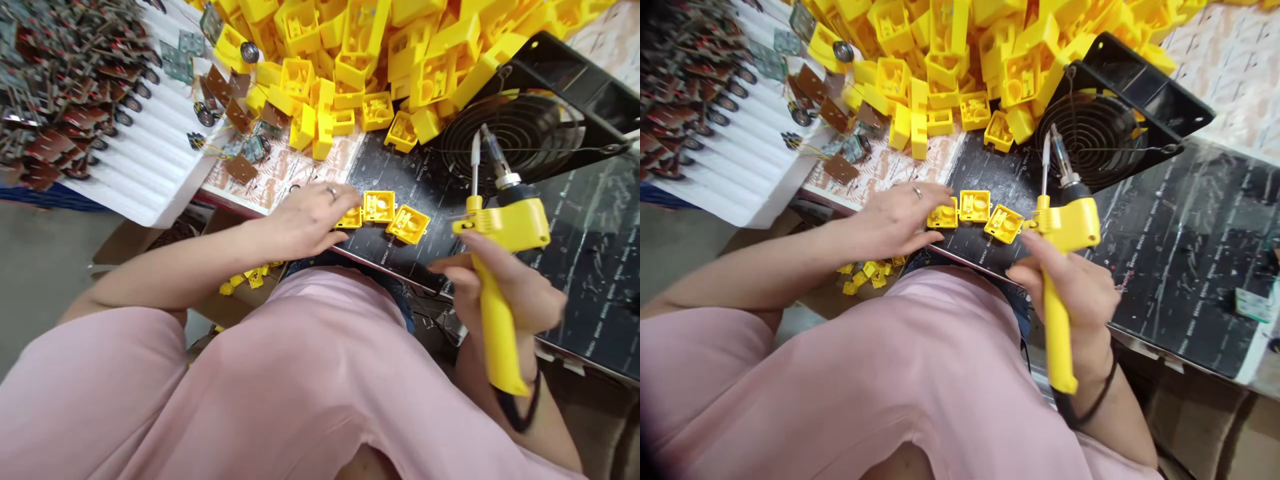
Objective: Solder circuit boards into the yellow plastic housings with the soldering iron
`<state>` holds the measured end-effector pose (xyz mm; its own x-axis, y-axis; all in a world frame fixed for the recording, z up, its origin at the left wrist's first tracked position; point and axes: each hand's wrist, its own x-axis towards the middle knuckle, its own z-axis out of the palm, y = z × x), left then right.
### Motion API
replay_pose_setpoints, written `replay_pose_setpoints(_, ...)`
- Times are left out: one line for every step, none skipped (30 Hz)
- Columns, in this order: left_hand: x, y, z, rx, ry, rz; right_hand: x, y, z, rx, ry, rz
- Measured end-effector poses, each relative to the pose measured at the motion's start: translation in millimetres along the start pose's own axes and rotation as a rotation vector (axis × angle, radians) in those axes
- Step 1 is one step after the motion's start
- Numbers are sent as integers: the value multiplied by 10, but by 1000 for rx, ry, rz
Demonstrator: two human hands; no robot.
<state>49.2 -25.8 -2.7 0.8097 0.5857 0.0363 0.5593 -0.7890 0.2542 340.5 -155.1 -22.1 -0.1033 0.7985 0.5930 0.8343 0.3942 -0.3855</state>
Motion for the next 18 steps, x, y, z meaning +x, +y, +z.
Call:
replay_pose_setpoints(-61, -20, -11, -18, -5, 3, 32, 8, -8, -49, -46, -68)
replay_pose_setpoints(-138, -65, -72, -39, -18, 3, 67, 21, -11, -94, -50, -146)
replay_pose_setpoints(-226, -132, -175, -69, -52, 7, 100, 37, -8, -125, -28, -211)
replay_pose_setpoints(-315, -212, -308, -95, -124, 17, 129, 56, 3, -156, -25, -256)
replay_pose_setpoints(-394, -297, -448, -105, -193, 41, 151, 76, 22, -174, -29, -284)
replay_pose_setpoints(-447, -377, -572, -95, -243, 50, 166, 95, 49, -177, -34, -289)
replay_pose_setpoints(-461, -447, -659, -59, -227, 32, 178, 112, 86, -172, -39, -285)
replay_pose_setpoints(-429, -504, -696, -9, -166, -15, 189, 127, 128, -163, -41, -276)
replay_pose_setpoints(-349, -550, -677, 44, -68, -73, 201, 138, 176, -145, -46, -262)
replay_pose_setpoints(-230, -585, -607, 90, 15, -140, 215, 145, 225, -123, -61, -250)
replay_pose_setpoints(-87, -610, -498, 120, 88, -205, 231, 148, 272, -100, -78, -241)
replay_pose_setpoints(63, -627, -366, 140, 112, -256, 248, 149, 314, -83, -99, -237)
replay_pose_setpoints(200, -633, -228, 162, 110, -305, 265, 148, 349, -73, -118, -236)
replay_pose_setpoints(308, -630, -96, 178, 94, -348, 278, 148, 378, -70, -131, -235)
replay_pose_setpoints(375, -616, 17, 183, 87, -349, 288, 149, 401, -73, -137, -235)
replay_pose_setpoints(400, -592, 107, 181, 80, -318, 292, 152, 418, -79, -143, -231)
replay_pose_setpoints(386, -559, 171, 171, 75, -251, 291, 155, 431, -80, -149, -221)
replay_pose_setpoints(341, -519, 211, 157, 70, -157, 287, 160, 442, -75, -158, -205)
